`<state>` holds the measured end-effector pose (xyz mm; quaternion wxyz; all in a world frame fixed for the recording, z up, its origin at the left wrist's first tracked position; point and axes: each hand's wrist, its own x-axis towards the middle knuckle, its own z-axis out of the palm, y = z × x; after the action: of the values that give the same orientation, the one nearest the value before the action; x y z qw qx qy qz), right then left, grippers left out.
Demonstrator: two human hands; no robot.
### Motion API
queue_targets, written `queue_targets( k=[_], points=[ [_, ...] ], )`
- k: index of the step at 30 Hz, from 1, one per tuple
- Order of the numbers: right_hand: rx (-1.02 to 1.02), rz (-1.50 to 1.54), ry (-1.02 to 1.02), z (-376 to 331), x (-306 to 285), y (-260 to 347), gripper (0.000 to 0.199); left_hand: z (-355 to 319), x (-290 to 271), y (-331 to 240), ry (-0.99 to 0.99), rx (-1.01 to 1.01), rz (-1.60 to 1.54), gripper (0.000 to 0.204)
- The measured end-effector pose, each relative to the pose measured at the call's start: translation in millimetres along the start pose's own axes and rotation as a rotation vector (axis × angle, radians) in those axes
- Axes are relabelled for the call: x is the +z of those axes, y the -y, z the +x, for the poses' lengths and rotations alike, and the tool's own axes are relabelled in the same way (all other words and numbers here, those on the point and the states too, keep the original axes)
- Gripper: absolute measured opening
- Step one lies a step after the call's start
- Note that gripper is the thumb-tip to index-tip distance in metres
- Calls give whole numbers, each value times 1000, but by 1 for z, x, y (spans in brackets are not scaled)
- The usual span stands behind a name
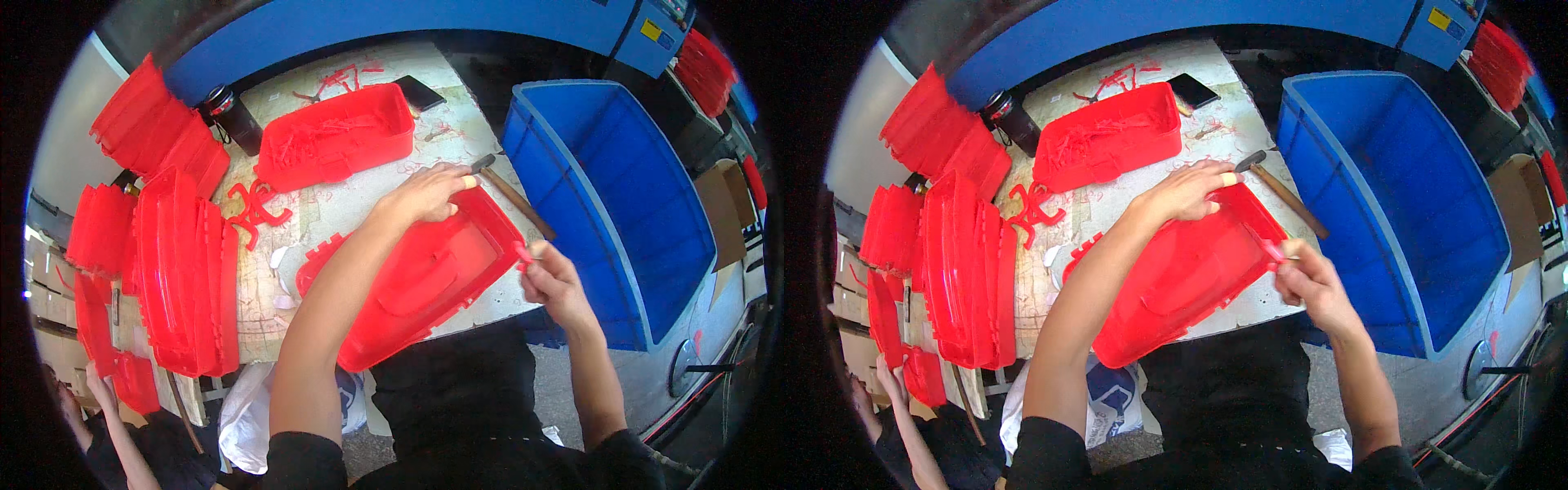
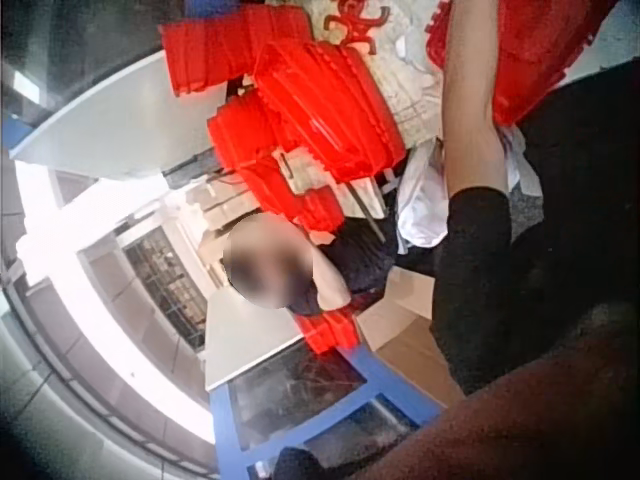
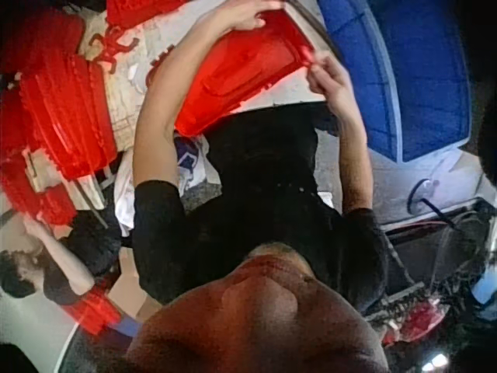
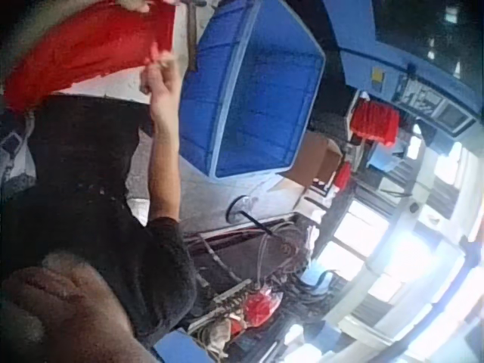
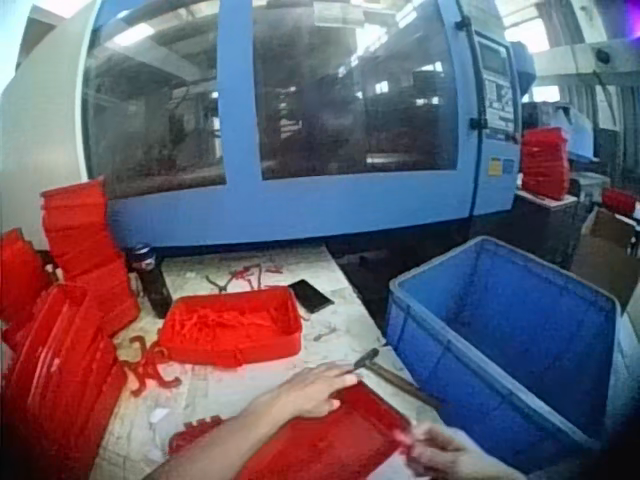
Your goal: The person repeatedly trims excess plastic flash from red plastic containers using a utility knife. They rotate each container to access different edges, remove small plastic pieces, and place finished units into a cardboard box.
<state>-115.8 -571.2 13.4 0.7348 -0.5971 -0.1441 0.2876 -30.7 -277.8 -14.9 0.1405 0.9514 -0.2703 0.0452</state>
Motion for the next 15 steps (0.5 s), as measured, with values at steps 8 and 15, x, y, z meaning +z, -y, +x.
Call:
queue_targets(
  k=[8,15],
  points=[
    [22,-548,-263,-2,-48,3,11,-55,-11,48,-88,-543,122,25],
    [-115,-827,84,66,18,13,15,-200,-38,42,-171,-927,164,21]
  ],
)
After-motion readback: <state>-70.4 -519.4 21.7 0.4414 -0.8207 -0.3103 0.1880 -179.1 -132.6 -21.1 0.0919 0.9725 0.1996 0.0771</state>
